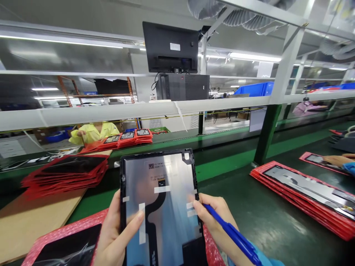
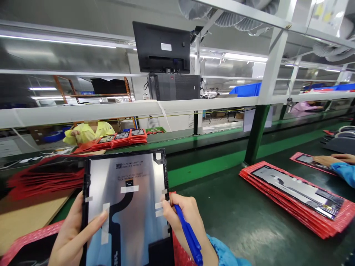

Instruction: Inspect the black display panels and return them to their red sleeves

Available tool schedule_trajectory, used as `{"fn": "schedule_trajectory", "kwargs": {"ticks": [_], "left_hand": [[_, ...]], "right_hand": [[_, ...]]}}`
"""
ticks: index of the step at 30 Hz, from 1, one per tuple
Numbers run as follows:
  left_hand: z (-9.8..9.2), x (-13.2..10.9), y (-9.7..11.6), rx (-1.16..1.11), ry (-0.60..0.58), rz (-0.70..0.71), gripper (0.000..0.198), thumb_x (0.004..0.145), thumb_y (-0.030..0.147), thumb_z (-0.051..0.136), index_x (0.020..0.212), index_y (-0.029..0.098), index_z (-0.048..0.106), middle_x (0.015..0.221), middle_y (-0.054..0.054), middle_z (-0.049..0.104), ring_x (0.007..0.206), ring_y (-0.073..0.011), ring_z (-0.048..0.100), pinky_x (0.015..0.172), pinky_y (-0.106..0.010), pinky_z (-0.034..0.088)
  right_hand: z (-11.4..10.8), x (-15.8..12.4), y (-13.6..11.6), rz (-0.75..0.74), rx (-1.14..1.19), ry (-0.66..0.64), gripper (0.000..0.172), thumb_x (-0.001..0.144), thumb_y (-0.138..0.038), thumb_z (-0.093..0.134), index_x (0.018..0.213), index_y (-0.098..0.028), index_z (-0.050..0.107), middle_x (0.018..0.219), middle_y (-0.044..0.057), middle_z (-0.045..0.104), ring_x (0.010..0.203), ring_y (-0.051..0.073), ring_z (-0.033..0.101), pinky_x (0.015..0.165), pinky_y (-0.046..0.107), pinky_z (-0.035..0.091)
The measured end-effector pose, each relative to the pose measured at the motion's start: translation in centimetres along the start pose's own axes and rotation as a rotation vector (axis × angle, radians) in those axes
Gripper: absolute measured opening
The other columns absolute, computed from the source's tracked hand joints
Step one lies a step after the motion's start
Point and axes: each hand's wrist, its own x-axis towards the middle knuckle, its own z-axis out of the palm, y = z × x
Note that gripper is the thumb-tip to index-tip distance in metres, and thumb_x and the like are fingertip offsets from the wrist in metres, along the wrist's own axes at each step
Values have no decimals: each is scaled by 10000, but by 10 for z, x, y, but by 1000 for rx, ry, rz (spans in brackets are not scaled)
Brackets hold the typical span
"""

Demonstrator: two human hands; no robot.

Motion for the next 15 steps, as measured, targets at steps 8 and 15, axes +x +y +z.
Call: {"fn": "schedule_trajectory", "kwargs": {"ticks": [8, 15], "left_hand": [[-13, 9, -17, 280, -27, 382, 211, 666, 299, 756, 870, 250, 737, 759, -12, 754, 699, -212, 710, 656, -216, 560], [-26, 34, -31, 842, -726, 1086, 614, 806, -10, 454, 1321, 323, 461, 1257, -19, 598, 1196, -225, 532, 1003, -325, 421]], "right_hand": [[-10, 10, 4, 54, 467, 12, 377, 818, -417, 644, 1140, -241, 558, 1127, 75, 665, 1041, 226, 610, 901, 337, 457], [0, -6, 0, 201, 1207, -298, 689, 623, -668, 698, 1172, -265, 591, 1248, 116, 620, 1130, 328, 583, 883, 478, 481]]}}
